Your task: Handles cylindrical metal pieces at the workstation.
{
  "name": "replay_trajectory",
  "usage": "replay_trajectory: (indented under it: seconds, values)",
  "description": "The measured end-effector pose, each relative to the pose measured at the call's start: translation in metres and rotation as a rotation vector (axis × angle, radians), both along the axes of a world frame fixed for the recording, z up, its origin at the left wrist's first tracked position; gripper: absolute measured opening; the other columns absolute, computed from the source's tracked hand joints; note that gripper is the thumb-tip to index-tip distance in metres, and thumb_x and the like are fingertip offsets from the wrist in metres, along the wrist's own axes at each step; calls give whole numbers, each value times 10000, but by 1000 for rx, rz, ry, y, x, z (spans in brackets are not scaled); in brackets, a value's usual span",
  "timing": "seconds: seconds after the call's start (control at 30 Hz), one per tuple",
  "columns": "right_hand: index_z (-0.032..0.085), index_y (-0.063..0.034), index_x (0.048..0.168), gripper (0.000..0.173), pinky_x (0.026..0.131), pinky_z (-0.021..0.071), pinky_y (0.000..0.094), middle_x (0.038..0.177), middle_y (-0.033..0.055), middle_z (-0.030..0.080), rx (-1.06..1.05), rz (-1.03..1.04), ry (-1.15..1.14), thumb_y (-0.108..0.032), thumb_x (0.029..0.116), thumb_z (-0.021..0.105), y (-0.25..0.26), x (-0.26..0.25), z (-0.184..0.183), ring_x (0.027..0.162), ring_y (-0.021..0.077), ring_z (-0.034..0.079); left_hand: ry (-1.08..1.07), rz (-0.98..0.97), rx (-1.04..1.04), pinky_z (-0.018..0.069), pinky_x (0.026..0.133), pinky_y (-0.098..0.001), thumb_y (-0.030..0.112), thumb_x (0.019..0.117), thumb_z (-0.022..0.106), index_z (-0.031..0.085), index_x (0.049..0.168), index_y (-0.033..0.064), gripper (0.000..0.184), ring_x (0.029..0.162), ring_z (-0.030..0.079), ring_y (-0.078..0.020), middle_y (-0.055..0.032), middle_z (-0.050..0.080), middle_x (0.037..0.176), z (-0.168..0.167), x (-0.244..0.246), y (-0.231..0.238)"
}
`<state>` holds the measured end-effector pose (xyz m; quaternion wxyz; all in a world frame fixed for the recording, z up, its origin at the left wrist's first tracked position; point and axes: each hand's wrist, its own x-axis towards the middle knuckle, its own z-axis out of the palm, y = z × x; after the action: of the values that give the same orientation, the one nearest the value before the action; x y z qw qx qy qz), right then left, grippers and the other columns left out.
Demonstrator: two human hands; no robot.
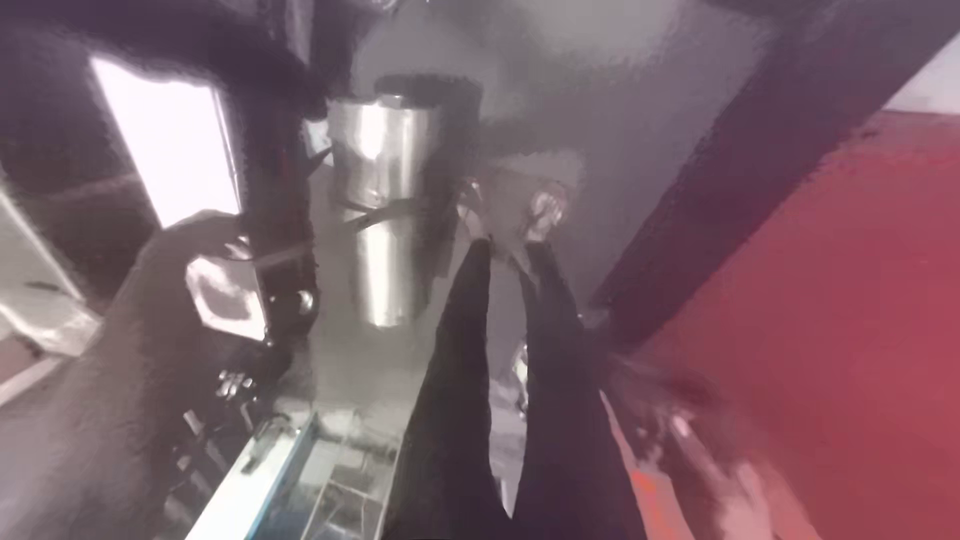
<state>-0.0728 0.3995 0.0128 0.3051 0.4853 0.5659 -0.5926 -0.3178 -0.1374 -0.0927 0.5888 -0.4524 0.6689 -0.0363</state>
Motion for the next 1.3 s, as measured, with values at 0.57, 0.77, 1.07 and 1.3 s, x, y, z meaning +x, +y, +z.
replay_trajectory:
  seconds: [0.57, 0.77, 1.07, 1.3]
  values:
    - [655, -77, 1143, 389, 491, 553, 204, 816, -11, 734, 53, -283, 130, -240, 1128, 303, 74, 69, -22, 560, 47, 640, 1294, 917, 423, 586, 730, -349, 121, 1046, 501, 354, 1562, 198, 542, 863, 664, -152, -97, 648, 1162, -39, 257, 102]
    - [626, -129, 1158, 410, 497, 545, 189, 929, -30, 744, -33, -395, 139, -314, 1130, 260, 65, 105, -44, 583, 32, 639, 941, 698, 181, 552, 868, -448, 25, 1035, 472, 275, 1612, 187, 630, 1089, 623, -268, -173, 507, 1470, 31, 361, 93]
    - [621, -95, 1197, 451, 544, 584, 253, 872, 6, 726, 31, -140, 44, -324, 1131, 239, -5, 241, -102, 617, 93, 663, 888, 402, 303, 570, 896, -432, 39, 986, 600, 522, 1438, 33, 459, 1066, 661, -256, -206, 621, 1314, -77, 582, -114]
    - [594, -69, 1252, 393, 598, 604, 279, 920, 13, 734, 113, -32, 20, -292, 1127, 295, -61, 302, -133, 680, 111, 692, 946, 187, 446, 536, 946, -453, -119, 732, 653, 394, 1430, -27, 750, 1116, 620, -316, -265, 582, 1277, -112, 595, -171]
